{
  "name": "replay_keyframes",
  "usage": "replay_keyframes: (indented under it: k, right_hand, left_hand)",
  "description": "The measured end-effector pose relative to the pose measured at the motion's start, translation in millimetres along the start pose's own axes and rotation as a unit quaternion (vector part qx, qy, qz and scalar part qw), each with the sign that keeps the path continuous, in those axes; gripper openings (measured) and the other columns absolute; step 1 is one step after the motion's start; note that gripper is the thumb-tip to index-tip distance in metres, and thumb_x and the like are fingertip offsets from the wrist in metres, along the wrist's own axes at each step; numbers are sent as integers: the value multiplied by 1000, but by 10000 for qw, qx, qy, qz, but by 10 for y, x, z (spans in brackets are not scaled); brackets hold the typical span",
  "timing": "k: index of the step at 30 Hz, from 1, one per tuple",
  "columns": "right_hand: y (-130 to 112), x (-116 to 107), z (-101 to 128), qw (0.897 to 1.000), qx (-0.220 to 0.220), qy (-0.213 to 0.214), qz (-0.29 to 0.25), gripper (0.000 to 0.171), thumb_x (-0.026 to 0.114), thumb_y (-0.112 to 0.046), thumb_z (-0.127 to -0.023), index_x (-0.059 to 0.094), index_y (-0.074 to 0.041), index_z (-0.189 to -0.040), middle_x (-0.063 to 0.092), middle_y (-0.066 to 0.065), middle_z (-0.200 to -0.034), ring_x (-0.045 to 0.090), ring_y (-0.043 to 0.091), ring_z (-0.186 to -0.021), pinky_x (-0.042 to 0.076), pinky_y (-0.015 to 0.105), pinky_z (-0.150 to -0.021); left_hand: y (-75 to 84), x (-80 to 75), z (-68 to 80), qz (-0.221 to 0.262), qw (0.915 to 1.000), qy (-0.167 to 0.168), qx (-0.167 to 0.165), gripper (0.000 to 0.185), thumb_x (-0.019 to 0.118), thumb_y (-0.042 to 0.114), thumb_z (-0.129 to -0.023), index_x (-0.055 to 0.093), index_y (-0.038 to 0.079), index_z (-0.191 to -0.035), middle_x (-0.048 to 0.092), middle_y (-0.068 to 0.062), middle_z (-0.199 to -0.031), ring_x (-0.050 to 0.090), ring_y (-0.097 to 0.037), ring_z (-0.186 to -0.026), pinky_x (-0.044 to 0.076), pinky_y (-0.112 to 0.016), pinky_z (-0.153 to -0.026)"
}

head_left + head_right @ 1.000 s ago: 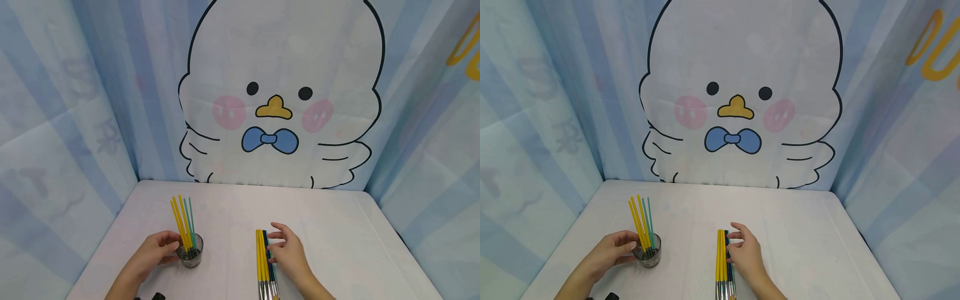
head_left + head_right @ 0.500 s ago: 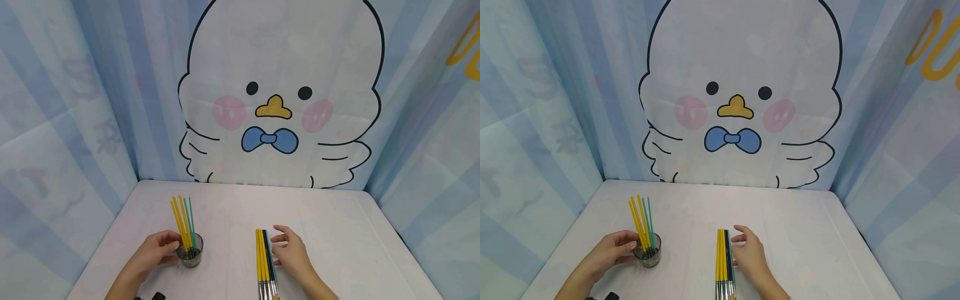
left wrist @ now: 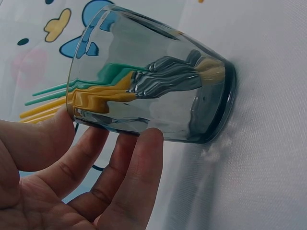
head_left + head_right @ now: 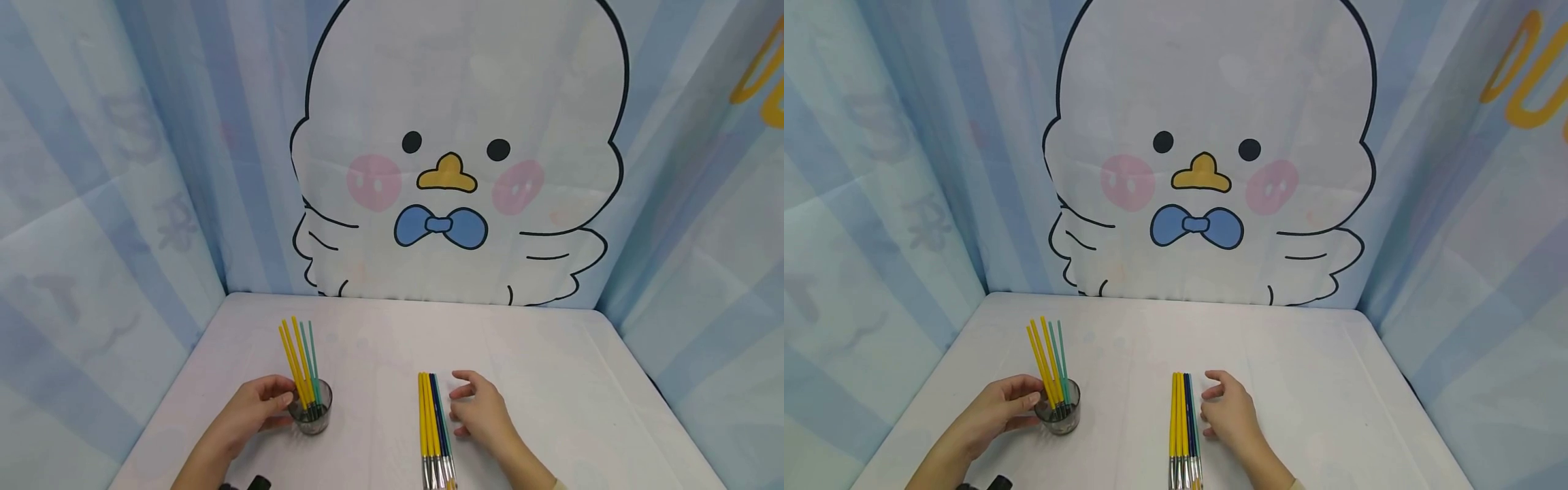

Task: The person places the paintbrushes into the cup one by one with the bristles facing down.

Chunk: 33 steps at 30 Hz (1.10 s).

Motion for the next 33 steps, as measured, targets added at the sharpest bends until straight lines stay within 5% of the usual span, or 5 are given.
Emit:
replay_keyframes:
  k: [25,33]
  right_hand:
    - [76,112,-9,9952,155,-439,864,67,80,2,-78,62,-4,-143,64,5,-83,61,16,-55,59,26,-50]
    - [26,119,-4,9918,-177,-374,1207,61,82,0,-78,66,-3,-137,63,2,-76,56,14,-50,45,21,-45]
  left_hand:
    - [11,3,1,-82,9999,41,-68,24,65,6,-106,66,-6,-127,72,-18,-124,71,-21,-106,69,-44,-88]
    - [9,5,3,-66,10000,9,-62,25,65,6,-106,66,-6,-128,72,-18,-124,71,-21,-107,69,-44,-88]
Point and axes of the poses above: each hand's wrist, its own z-axis away from the middle knuckle, its own x-axis out of the palm, y = z × x, the point moved 8 cm from there along -z, towards the middle knuckle
